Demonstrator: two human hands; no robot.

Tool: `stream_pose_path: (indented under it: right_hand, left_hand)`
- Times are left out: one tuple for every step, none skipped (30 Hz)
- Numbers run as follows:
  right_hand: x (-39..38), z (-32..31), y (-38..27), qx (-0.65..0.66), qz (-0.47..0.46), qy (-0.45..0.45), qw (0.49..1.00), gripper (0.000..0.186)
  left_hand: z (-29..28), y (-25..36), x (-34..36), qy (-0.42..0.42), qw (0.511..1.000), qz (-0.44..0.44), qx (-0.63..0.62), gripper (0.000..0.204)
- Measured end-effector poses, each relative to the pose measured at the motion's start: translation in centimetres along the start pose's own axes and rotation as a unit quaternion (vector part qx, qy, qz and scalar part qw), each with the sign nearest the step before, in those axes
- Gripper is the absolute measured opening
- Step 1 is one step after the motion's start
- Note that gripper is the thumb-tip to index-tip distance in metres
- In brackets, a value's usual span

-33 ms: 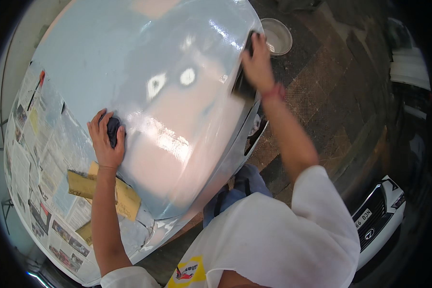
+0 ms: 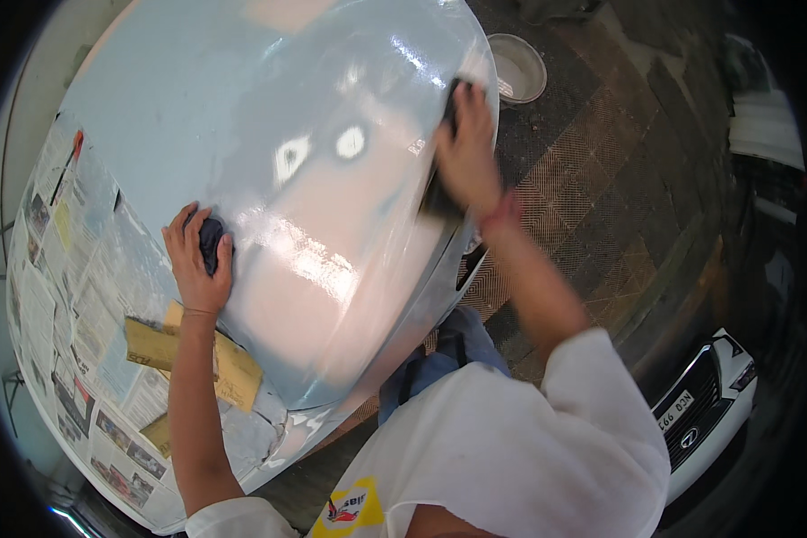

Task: The person uses a sanding block and a cloth to wet-sand the hood of a white car. They repeatedly rub the surface with the sanding block, wipe with the cloth, and occasionally dip the cloth into a bucket of water.

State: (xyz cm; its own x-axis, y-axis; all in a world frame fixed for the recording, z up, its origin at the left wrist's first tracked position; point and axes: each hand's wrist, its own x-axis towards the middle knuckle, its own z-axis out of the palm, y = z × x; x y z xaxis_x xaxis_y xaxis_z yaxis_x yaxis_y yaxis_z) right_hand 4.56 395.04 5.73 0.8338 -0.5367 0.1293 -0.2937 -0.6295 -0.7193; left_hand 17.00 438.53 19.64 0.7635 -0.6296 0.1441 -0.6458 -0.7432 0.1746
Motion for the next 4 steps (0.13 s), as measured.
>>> stream_pose_path:
  right_hand:
    - [-5.4,-0.1,-4.0,-0.01,-0.021,-0.013,1.0,0.083]
    - [-10.0,-0.3,-6.8,0.001,-0.049,-0.028,0.998,0.082]
    - [-13.7,-0.4,-9.1,0.011,-0.078,-0.04,0.996,0.081]
    - [-13.9,-0.5,-9.2,0.01,-0.074,-0.038,0.996,0.081]
  left_hand:
    - [0.4,0.0,0.1,0.0,1.0,-0.001,-0.003,0.047]
    - [0.4,0.1,0.2,-0.003,1.0,0.001,-0.006,0.047]
    - [0.4,0.2,0.5,-0.004,1.0,0.004,-0.009,0.047]
    - [0.3,0.2,0.5,-0.006,1.0,0.008,-0.01,0.047]
